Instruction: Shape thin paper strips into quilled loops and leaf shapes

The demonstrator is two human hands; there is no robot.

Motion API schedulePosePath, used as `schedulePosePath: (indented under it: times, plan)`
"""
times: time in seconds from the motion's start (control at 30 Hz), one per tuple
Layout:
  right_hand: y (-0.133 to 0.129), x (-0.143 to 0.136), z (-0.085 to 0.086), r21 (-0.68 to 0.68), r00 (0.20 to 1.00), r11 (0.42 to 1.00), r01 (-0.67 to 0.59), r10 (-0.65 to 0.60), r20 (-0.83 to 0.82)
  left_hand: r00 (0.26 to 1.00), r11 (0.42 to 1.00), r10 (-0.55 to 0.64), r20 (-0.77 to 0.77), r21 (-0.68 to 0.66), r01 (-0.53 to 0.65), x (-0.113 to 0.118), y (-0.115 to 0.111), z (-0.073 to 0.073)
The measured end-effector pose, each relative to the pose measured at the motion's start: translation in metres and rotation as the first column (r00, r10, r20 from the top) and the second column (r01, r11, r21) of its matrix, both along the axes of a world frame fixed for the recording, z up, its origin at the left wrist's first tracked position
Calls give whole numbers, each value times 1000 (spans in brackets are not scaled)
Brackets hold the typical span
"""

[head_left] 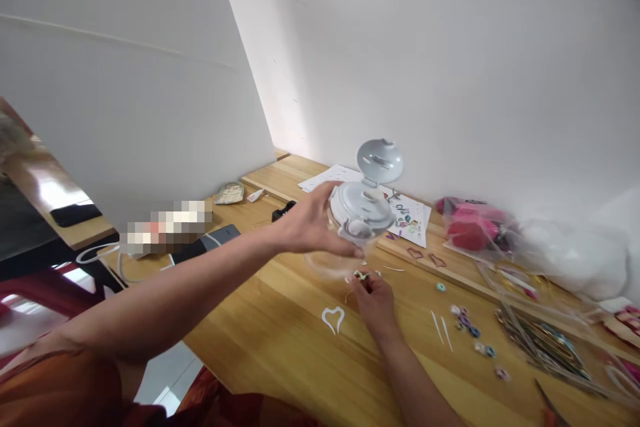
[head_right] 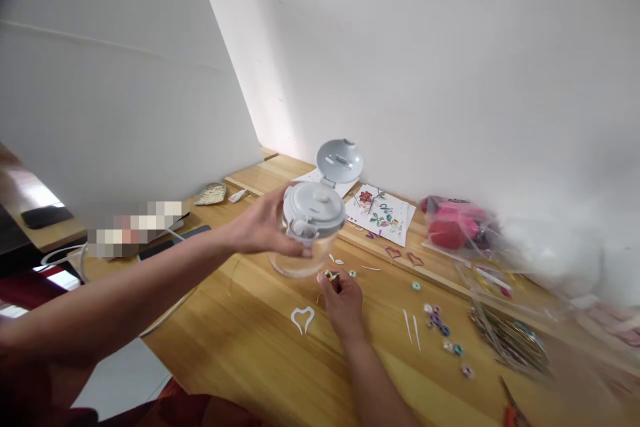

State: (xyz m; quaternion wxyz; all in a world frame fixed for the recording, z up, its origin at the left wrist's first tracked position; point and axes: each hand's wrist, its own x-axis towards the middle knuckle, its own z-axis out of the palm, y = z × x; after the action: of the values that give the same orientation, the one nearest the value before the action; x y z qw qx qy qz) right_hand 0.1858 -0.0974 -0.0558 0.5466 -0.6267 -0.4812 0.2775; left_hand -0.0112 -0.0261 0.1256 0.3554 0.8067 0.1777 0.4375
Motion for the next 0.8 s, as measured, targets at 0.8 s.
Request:
schedulePosePath:
  times: [0.8]
  plan:
    - [-1,1,3,-122,995,992,-33,21,-100,624,582,781,6,-370,-724,-83,281,-64]
